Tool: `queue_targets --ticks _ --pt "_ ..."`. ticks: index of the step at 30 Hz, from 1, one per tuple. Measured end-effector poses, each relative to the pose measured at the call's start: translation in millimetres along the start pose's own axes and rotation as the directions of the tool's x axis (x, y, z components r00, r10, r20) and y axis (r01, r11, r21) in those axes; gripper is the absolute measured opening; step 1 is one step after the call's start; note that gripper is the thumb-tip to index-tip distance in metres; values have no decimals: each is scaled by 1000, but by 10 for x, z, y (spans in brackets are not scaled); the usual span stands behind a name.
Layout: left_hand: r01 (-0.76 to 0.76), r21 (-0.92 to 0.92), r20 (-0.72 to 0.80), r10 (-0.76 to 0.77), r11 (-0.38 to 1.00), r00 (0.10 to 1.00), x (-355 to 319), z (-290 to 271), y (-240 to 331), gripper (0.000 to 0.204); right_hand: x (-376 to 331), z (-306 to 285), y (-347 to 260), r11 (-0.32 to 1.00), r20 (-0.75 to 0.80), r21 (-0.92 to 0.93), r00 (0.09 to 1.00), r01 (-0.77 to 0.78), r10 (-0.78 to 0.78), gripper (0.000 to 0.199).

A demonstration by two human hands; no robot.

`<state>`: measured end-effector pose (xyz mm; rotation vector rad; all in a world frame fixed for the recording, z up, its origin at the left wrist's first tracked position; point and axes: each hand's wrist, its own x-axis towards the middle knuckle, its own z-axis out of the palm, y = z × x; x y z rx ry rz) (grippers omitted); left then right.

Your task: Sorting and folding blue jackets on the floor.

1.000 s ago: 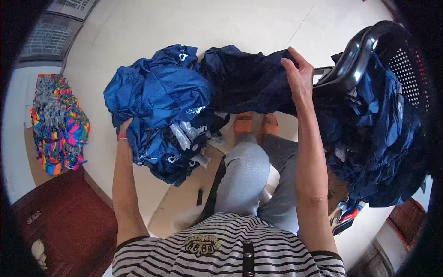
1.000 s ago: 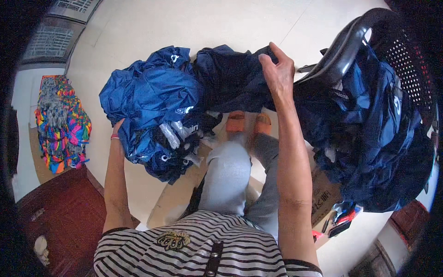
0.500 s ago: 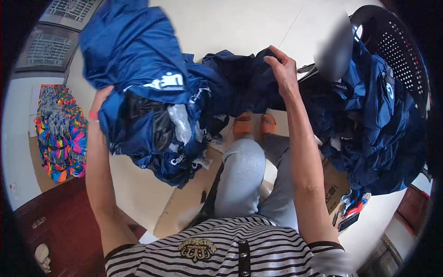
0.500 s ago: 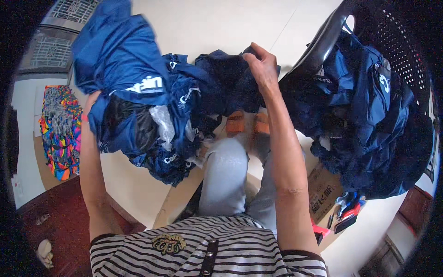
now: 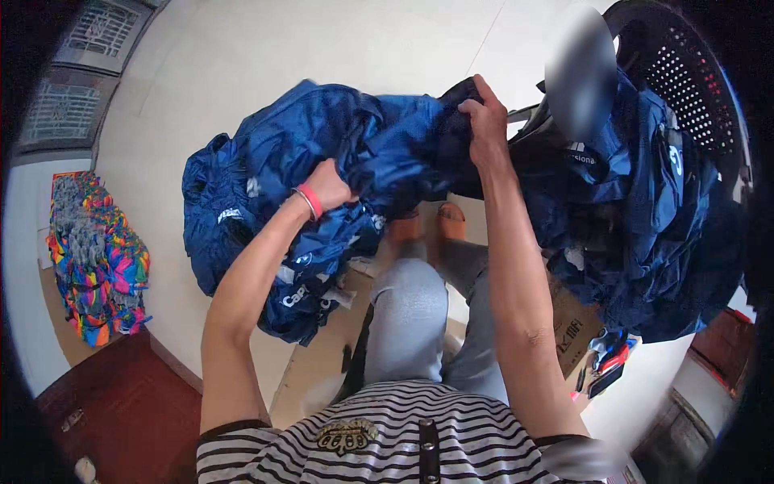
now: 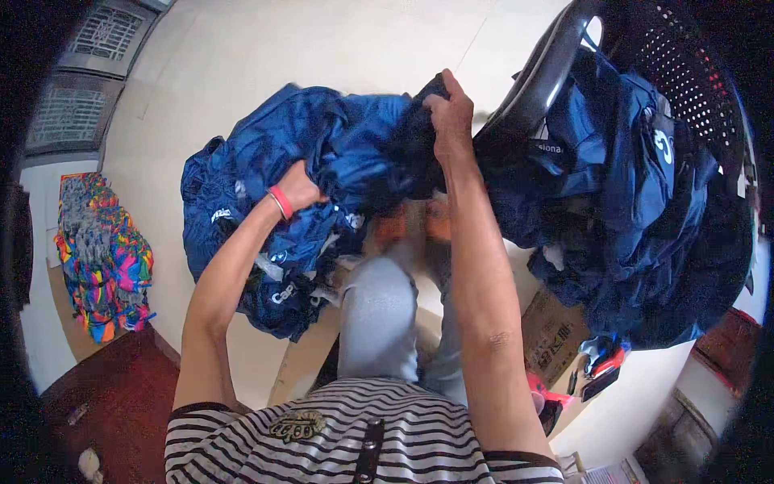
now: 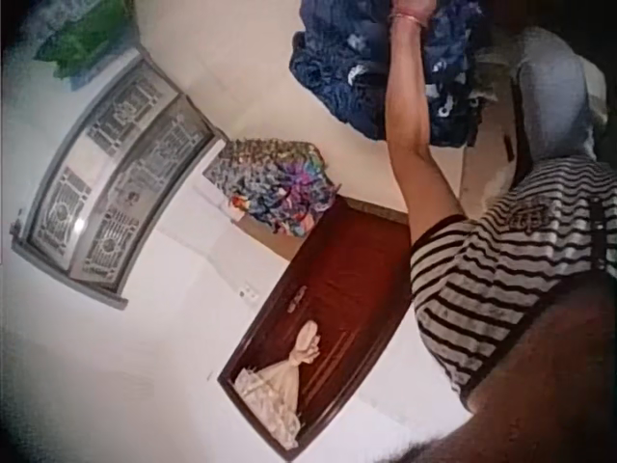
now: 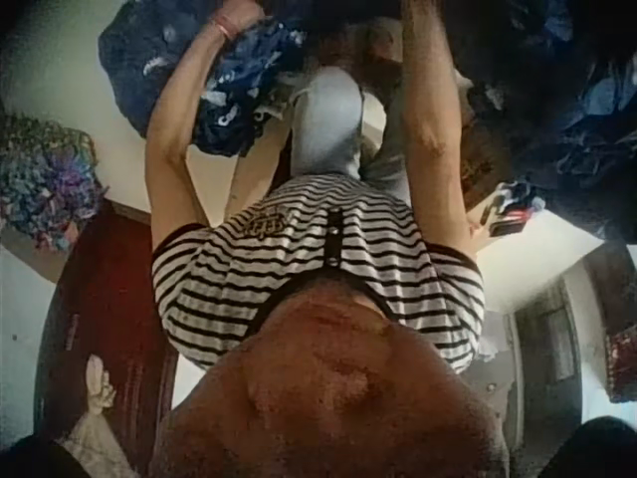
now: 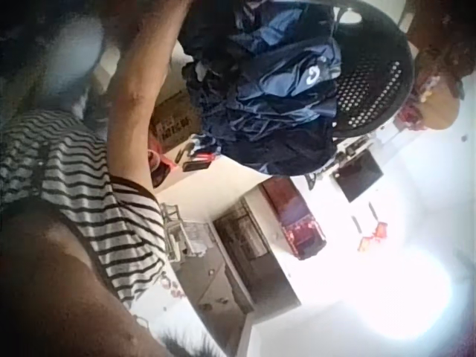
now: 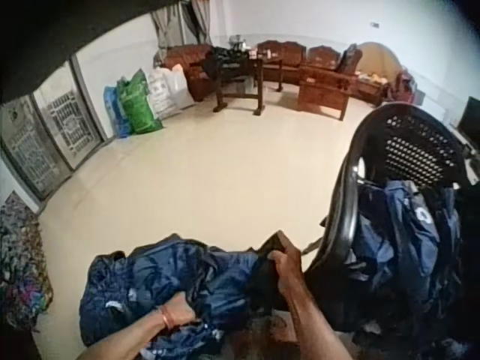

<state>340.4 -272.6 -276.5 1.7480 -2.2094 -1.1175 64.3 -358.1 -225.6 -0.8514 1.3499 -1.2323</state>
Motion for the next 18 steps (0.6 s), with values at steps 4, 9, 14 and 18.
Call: queue_targets --ticks 4,9,14,18 --pt "102 -263 80 -84 959 993 -192 -5 251 39 -18 54 53 999 -41 20 999 -26 27 63" --pt "142 -109 38 -139 984 990 -164 128 441 32 -547 592 154 961 685 -72 714 266 -147 68" --pt "-41 -309 -379 -83 950 922 217 962 -876 32 -1193 867 -52 971 751 -142 660 190 -19 65" --pt "95 -738 -235 -386 669 892 613 771 97 37 -972 394 43 755 364 -390 841 528 -400 58"
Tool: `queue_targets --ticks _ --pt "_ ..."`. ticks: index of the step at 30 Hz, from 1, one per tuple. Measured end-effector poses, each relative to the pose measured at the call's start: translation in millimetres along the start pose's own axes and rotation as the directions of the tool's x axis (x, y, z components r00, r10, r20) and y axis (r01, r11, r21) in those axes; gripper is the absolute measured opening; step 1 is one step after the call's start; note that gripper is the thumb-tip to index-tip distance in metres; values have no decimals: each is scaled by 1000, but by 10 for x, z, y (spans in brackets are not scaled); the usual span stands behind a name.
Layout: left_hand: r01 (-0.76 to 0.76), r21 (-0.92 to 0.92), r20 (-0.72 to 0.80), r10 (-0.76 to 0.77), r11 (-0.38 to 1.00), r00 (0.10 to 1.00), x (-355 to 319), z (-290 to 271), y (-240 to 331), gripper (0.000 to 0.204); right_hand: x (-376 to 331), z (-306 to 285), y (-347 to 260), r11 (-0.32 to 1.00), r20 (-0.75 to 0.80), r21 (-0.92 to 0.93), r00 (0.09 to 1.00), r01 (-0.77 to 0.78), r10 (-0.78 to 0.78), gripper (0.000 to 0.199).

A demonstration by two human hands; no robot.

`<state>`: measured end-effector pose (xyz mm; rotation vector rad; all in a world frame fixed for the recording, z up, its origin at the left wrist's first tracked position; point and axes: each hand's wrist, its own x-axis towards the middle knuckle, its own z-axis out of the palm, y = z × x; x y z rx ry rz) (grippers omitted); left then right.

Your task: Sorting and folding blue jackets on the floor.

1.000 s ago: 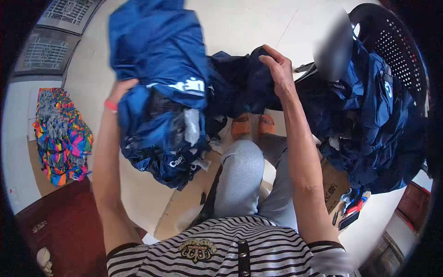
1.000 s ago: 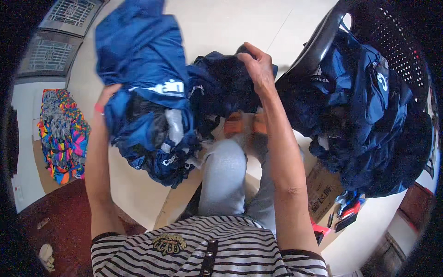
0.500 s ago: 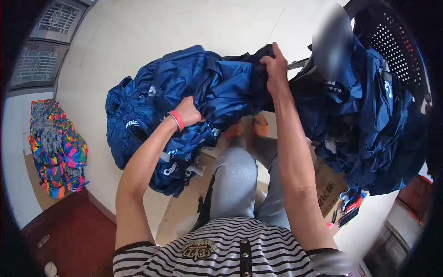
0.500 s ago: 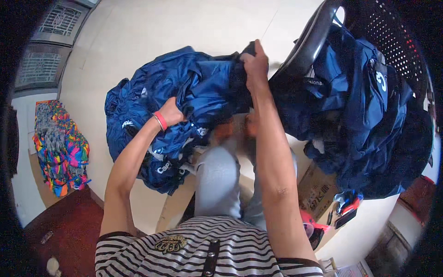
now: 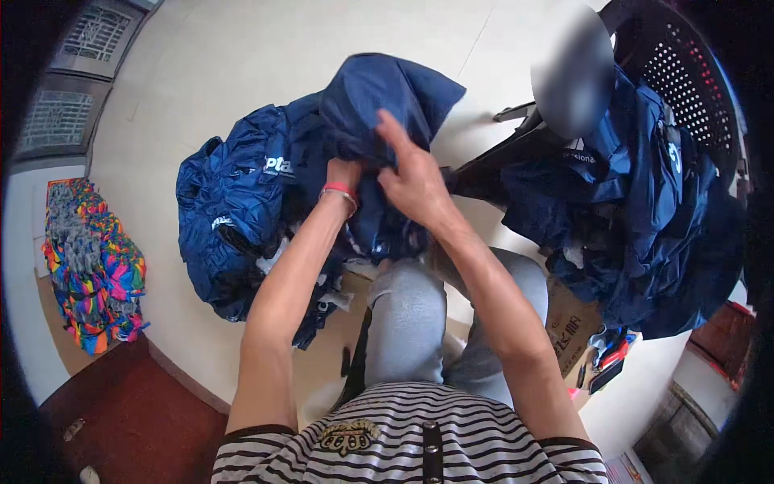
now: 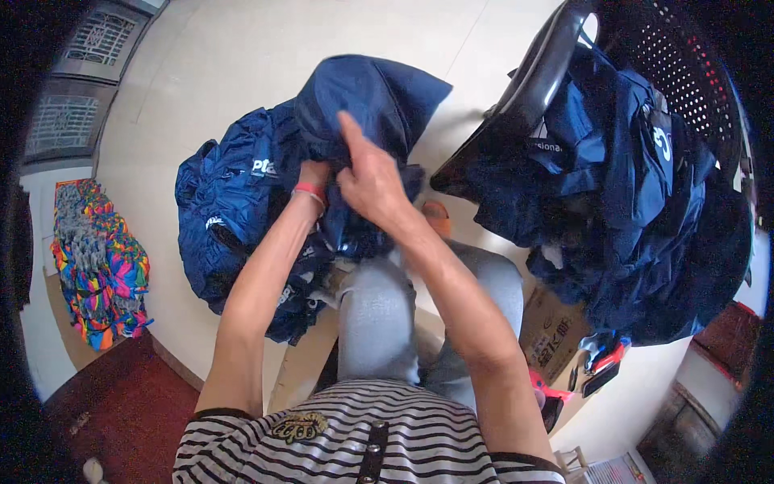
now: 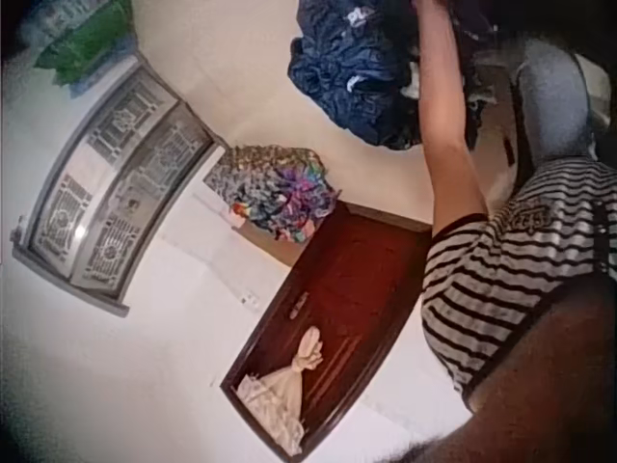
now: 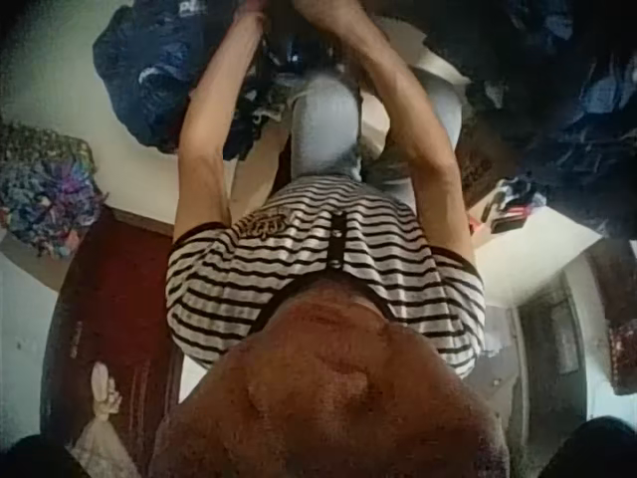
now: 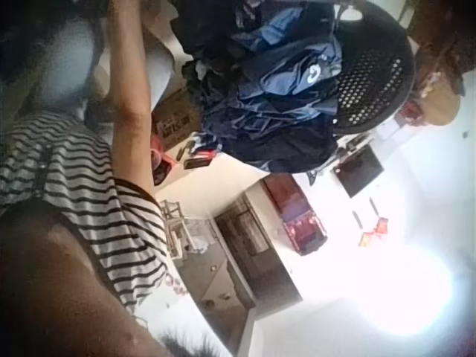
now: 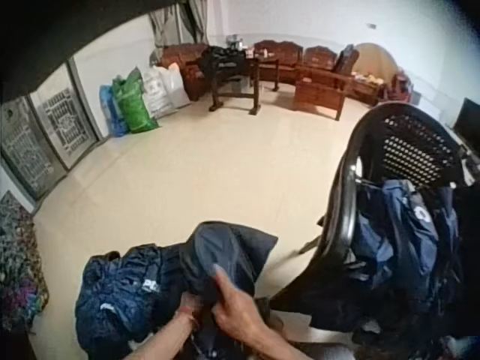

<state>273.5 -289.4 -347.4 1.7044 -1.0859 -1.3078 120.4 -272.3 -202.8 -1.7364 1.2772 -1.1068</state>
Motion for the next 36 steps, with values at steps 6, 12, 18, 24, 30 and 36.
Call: queue_targets --ticks 6,12,18,24,30,36 --pt "301 -184 -216 -337 936 916 123 -281 449 46 2 -175 236 717 441 -691 733 -92 519 37" --pt "306 -190 -29 -317 933 948 62 -791 481 41 208 -219 775 829 223 -489 880 -271 419 23" --pt "425 -589 260 -337 687 905 -216 -923 698 33 268 -153 962 348 139 866 840 -360 524 25" --pt "173 -562 198 -72 809 978 -163 -1227 517 27 150 -26 730 958 50 222 983 -181 174 24" --pt "30 -502 115 33 864 993 -192 -1372 547 29 -9 -5 836 975 195 -214 981 62 -20 26" --pt "-19 -837 135 241 547 961 23 -1433 597 30 -238 -32 683 871 706 -478 540 -113 458 26"
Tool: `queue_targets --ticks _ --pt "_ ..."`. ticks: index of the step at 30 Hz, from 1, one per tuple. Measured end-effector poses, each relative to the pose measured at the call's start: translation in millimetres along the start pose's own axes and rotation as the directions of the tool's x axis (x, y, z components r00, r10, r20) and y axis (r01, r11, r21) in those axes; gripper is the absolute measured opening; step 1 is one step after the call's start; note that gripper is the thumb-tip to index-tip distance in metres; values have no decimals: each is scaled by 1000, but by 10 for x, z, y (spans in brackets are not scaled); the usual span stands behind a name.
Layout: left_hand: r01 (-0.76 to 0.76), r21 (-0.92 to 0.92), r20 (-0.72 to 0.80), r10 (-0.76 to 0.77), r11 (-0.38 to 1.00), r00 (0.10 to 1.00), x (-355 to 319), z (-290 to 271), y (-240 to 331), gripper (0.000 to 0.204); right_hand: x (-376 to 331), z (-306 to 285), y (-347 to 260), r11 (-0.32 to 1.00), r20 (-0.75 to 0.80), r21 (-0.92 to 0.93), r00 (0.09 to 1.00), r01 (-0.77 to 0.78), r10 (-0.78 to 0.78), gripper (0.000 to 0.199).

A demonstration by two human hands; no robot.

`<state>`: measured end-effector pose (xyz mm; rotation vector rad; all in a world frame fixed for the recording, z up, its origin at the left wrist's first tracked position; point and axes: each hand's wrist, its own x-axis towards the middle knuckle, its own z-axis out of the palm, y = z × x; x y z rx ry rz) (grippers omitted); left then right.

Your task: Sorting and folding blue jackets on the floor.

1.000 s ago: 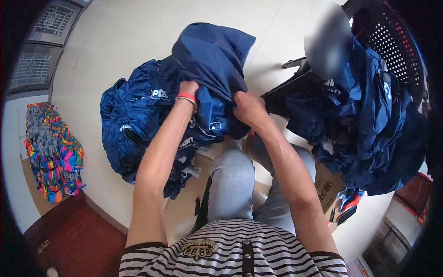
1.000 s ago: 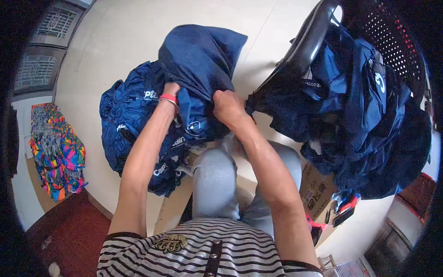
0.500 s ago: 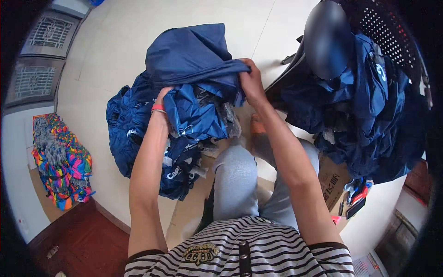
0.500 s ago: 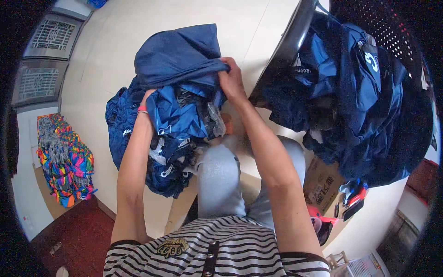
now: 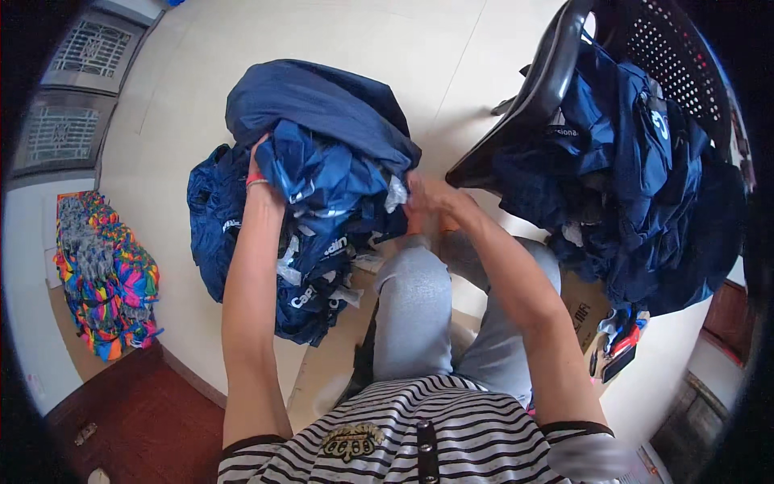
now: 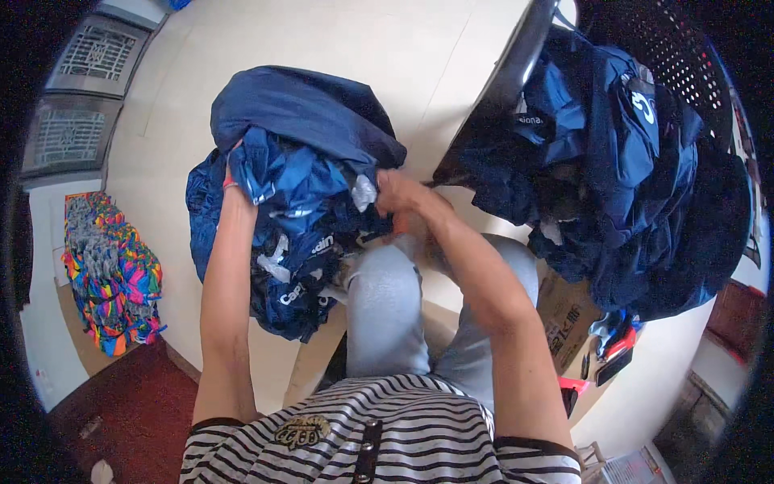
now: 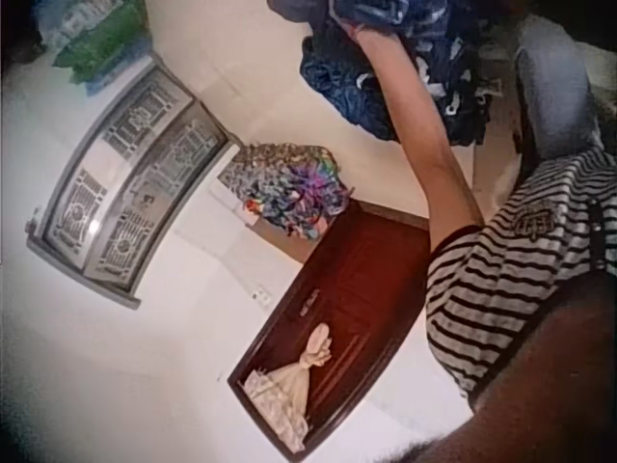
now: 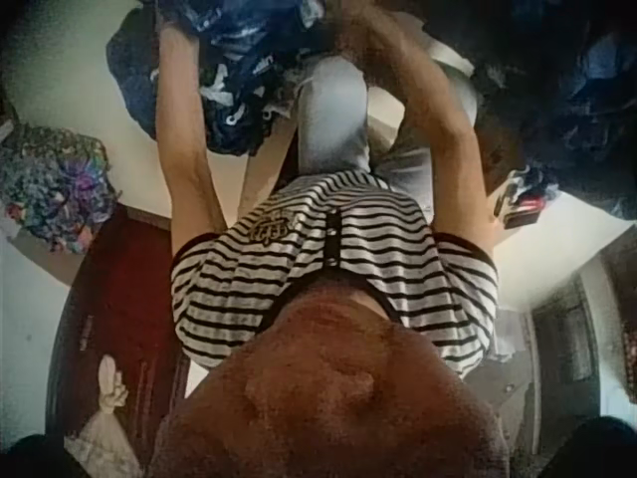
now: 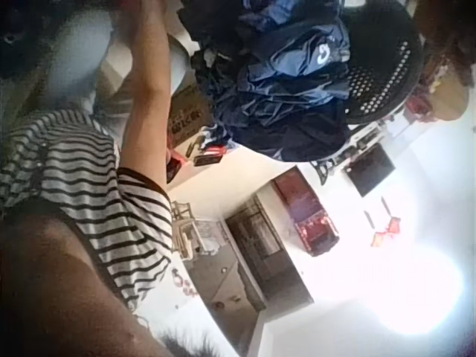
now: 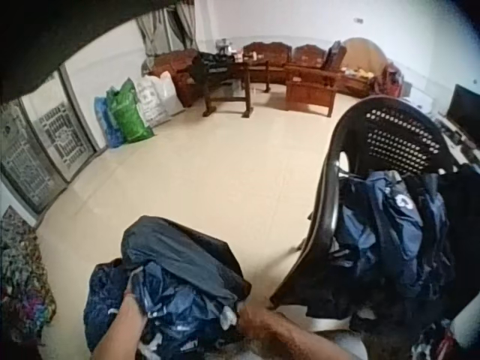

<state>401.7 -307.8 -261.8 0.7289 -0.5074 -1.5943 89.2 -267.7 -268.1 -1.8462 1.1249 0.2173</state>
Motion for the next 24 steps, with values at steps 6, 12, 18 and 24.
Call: queue_targets --ticks 6,12,18,24 --pt "130 -49 -356 -138 990 924 6 23 183 33 -310 -88 -253 957 -34 -15 956 290 -290 21" --pt "179 218 -328 -101 959 939 -58 82 116 34 135 -440 389 998 -593 17 803 -64 62 34" --pt "156 225 -304 -82 962 949 -192 137 157 35 207 -443 61 759 -321 571 936 312 -143 49" --pt "125 156 -70 -115 980 991 -262 -359 352 35 229 -355 -266 785 -229 538 950 306 -212 46"
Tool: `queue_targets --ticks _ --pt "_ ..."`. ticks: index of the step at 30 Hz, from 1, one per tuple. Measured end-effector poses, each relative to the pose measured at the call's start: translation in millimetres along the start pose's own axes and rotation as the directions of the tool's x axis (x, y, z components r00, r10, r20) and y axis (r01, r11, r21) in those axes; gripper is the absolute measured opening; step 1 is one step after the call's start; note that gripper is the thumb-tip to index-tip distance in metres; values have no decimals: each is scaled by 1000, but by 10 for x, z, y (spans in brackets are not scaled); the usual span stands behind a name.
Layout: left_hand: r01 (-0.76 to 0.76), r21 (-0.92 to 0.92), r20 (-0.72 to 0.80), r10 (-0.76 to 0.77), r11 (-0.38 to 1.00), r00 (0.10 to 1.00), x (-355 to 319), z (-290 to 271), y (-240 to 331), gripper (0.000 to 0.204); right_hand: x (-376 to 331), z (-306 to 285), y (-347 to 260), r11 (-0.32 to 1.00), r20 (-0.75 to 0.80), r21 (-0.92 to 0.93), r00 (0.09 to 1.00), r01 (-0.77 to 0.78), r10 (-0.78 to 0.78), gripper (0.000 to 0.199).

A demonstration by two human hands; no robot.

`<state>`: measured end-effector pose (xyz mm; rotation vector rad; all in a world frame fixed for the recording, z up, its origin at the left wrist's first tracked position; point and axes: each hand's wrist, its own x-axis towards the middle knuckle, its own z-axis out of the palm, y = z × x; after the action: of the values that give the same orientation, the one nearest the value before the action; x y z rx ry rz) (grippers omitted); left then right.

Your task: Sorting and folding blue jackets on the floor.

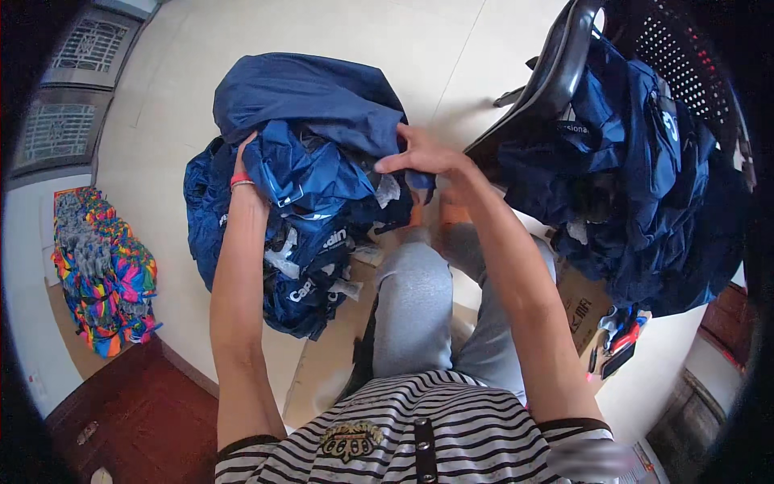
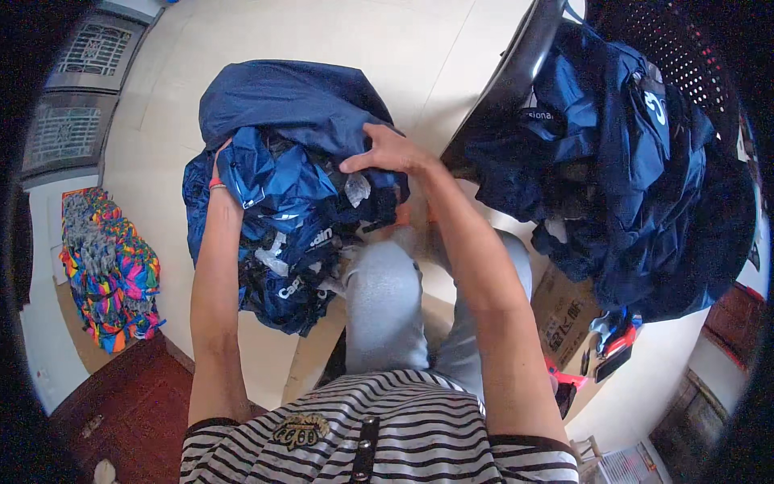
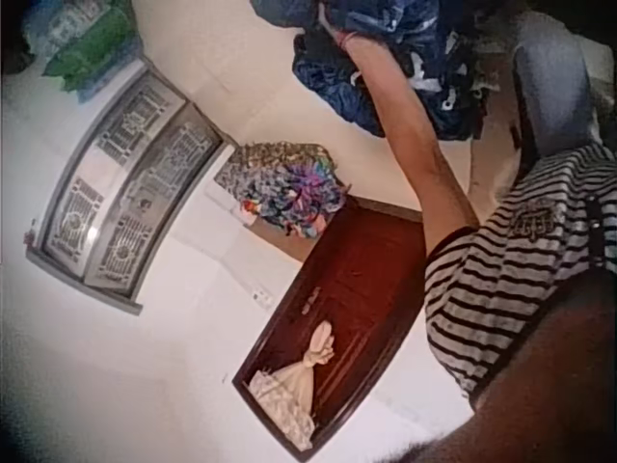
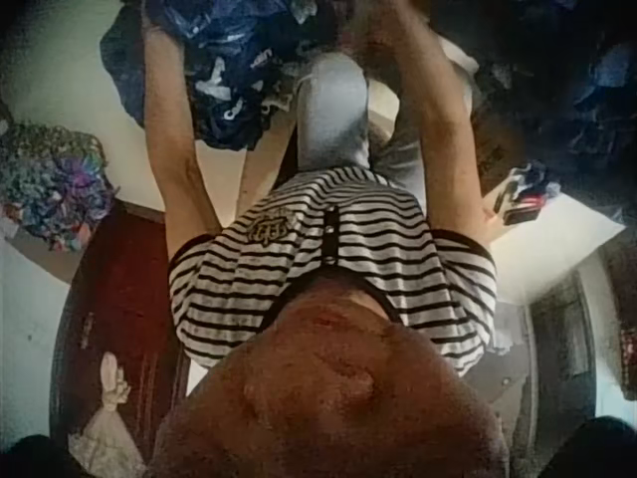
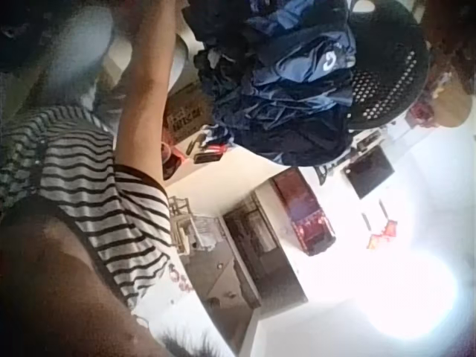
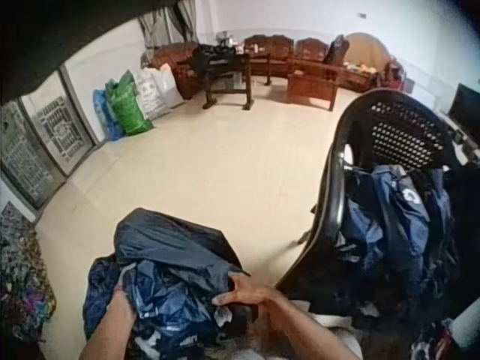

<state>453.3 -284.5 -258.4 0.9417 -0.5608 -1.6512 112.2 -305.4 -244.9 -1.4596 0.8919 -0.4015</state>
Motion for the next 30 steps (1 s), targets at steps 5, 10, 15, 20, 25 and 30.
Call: queue_targets --ticks 5,10,15,20,25,30 --pt "11 175 -272 37 984 962 160 426 -165 35 107 -105 651 968 -216 -194 970 -156 113 36" --pt "-55 183 -90 73 982 993 199 -192 -132 36 92 113 286 970 -483 199 875 137 -25 24" --pt "-148 121 -158 166 982 973 258 226 -272 39 22 -36 -4 847 -550 483 830 222 96 21" --pt "-137 2 -124 136 991 983 154 615 -69 43 -88 48 143 978 -260 -169 952 119 -161 30" --pt "-111 -7 -236 106 994 966 467 595 -343 45 -270 119 453 983 -332 -170 935 73 -127 46" --pt "-7 -382 73 38 924 997 1122 -744 -660 43 -661 759 -499 936 -196 349 980 39 33 60"
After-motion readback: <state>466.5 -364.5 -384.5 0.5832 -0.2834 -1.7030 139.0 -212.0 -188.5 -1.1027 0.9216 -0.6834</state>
